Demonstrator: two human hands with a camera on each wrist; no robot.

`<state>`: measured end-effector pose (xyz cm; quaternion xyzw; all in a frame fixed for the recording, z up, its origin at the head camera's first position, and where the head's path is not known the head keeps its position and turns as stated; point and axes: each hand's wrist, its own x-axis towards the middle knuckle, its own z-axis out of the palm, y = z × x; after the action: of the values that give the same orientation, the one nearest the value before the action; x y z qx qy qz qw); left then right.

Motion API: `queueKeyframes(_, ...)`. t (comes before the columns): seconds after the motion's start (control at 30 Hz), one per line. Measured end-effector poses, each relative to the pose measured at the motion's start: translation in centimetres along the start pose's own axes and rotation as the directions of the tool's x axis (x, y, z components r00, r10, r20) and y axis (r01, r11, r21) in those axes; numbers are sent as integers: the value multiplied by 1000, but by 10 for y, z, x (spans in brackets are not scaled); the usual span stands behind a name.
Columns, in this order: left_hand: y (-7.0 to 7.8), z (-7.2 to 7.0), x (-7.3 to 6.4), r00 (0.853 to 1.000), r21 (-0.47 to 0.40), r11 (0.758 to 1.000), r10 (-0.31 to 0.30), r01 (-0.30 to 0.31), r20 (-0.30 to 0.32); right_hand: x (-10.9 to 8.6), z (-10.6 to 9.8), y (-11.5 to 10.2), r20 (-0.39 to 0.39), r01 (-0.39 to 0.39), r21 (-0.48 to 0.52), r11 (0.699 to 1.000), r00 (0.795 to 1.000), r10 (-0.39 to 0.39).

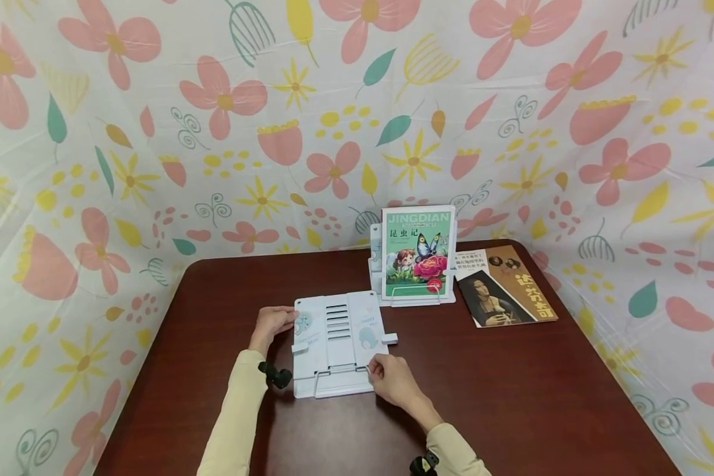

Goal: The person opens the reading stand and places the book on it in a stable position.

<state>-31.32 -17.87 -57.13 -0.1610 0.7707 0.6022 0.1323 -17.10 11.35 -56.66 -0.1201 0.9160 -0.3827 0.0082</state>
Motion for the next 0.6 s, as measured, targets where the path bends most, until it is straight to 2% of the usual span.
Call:
queueKeyframes(0.2,2,2,-4,1000,-14,1000,15,-15,-10,-3,0,5,-34,62,28,998,998,-61)
queueKeyframes(0.4,1,4,-2,1000,-28,1000,3,-4,-19,-5,2,11,-58,126,61,990,991,-122)
queueKeyframes(0.6,-1,2,1,1000,-14,1000,-6,6,-23,-7,4,14,-56,133,89,987,990,-128)
